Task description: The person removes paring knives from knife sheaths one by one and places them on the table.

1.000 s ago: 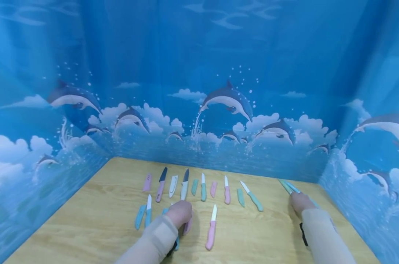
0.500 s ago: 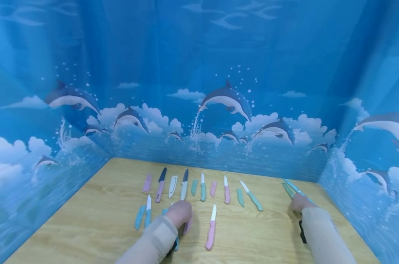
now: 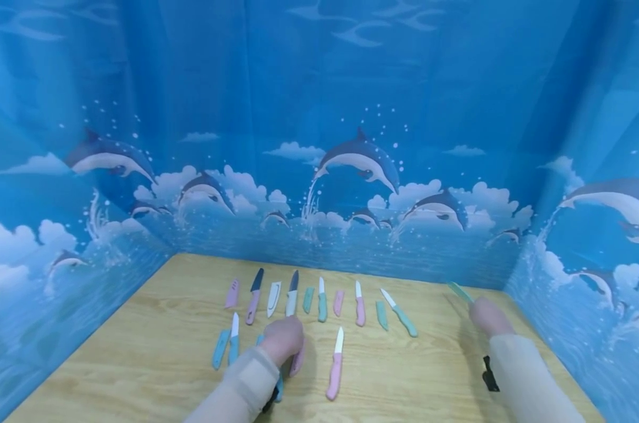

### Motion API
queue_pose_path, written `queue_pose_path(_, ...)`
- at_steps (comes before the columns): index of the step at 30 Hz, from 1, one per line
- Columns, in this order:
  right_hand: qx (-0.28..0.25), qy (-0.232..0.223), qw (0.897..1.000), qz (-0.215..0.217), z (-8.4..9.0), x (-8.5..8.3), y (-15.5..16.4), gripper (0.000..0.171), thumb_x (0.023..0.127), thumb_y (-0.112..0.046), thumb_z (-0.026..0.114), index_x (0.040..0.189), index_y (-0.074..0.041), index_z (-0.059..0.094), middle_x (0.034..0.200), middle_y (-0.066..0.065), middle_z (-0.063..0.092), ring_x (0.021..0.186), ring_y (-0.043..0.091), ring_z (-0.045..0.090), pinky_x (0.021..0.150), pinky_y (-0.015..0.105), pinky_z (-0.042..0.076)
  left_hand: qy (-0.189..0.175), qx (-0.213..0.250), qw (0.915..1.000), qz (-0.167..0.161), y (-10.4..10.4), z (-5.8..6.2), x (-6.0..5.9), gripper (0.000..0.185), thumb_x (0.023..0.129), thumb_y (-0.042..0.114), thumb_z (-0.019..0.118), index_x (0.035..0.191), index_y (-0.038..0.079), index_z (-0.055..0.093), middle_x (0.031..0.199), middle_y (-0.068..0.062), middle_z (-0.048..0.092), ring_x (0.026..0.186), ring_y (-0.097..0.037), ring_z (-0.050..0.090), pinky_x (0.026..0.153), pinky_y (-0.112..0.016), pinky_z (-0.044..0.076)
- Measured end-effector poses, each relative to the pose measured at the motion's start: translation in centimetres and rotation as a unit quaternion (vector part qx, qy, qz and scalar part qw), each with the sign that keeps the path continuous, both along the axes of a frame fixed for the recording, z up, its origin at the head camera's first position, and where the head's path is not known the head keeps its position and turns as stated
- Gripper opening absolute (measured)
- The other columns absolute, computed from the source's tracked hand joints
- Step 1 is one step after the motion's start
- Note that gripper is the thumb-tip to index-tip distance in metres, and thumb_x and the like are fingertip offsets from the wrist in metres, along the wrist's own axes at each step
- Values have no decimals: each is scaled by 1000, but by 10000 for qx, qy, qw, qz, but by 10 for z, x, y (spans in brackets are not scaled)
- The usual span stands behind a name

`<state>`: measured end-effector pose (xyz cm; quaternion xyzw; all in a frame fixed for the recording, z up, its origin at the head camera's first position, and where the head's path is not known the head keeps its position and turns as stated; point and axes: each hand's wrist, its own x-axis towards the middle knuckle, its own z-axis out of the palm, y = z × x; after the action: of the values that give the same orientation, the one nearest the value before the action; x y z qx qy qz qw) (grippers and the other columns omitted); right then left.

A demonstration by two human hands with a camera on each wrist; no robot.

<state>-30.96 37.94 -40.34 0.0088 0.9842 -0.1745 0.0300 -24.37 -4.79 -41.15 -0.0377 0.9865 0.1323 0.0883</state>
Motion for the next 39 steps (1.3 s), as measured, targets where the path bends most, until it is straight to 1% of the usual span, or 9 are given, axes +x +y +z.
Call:
queue_pose_path(3, -6, 218, 9997, -71, 7, 3, -16, 34, 103, -17, 30, 82, 1, 50, 64, 7, 42, 55, 19, 39, 53, 34, 36, 437, 343, 9984, 130, -4, -2, -1, 41, 94, 26, 63, 121, -3, 53, 85, -15, 62, 69, -24, 61, 61, -35, 54)
queue_pose_path(5, 77, 327, 9994, 4, 12, 8, -29, 34, 103, -18, 33, 85, 3, 53, 66, 11, 48, 57, 21, 45, 54, 34, 39, 739, 494, 9960, 31, -5, -3, -2, 50, 93, 34, 63, 126, -2, 50, 95, -16, 62, 81, -28, 62, 69, -38, 55)
queue_pose_path(9, -10, 496, 9987, 90, 20, 22, -58, 33, 103, -19, 39, 96, 9, 55, 69, 13, 51, 58, 22, 46, 54, 35, 39, 1438, 527, 9868, -520, -6, -4, 1, 65, 90, 43, 65, 134, -1, 45, 125, -22, 53, 115, -36, 54, 95, -47, 49)
queue_pose_path(14, -358, 532, 9978, 139, 25, 45, -95, 40, 102, -23, 44, 120, 12, 52, 77, 10, 59, 60, 18, 49, 54, 34, 40, 2254, 242, 9655, -1281, -2, 0, 11, 81, 89, 51, 61, 146, 0, 33, 146, -23, 40, 133, -39, 41, 108, -50, 38)
queue_pose_path(17, -493, 484, 9972, 283, 25, 59, -117, 41, 102, -24, 46, 124, 10, 51, 84, 10, 64, 65, 17, 53, 55, 33, 42, 2370, 164, 9582, -1596, 3, 3, 17, 87, 89, 53, 59, 149, -1, 27, 153, -21, 32, 140, -38, 33, 114, -49, 31)
queue_pose_path(21, -661, 548, 9948, 542, 21, 78, -142, 27, 101, -21, 50, 112, 2, 58, 74, 6, 59, 58, 16, 46, 51, 29, 36, 2282, 311, 9552, -1857, 12, 5, 23, 87, 90, 52, 58, 151, 1, 23, 157, -19, 23, 145, -37, 24, 116, -51, 24)
queue_pose_path(27, -651, 753, 9907, 930, 10, 99, -169, 11, 95, -20, 61, 98, -10, 65, 66, -2, 51, 55, 12, 41, 49, 26, 34, 2520, 219, 9415, -2227, 25, 4, 32, 88, 90, 53, 55, 155, 8, 14, 160, -11, 18, 146, -34, 21, 116, -52, 22)
queue_pose_path(30, -714, 810, 9858, 1285, 7, 107, -178, 10, 93, -22, 63, 95, -12, 66, 70, -5, 56, 57, 9, 43, 51, 25, 36, 2566, 284, 9363, -2382, 29, 3, 35, 88, 90, 52, 55, 155, 9, 14, 161, -8, 16, 146, -32, 22, 116, -51, 22)
queue_pose_path(39, -741, 902, 9733, 1978, 9, 123, -190, 11, 92, -25, 64, 94, -15, 68, 80, -9, 63, 62, 0, 45, 55, 21, 40, 2619, 157, 9174, -2993, 34, -3, 44, 71, 94, 50, 52, 149, 10, 33, 154, -6, 36, 142, -26, 35, 114, -49, 30)
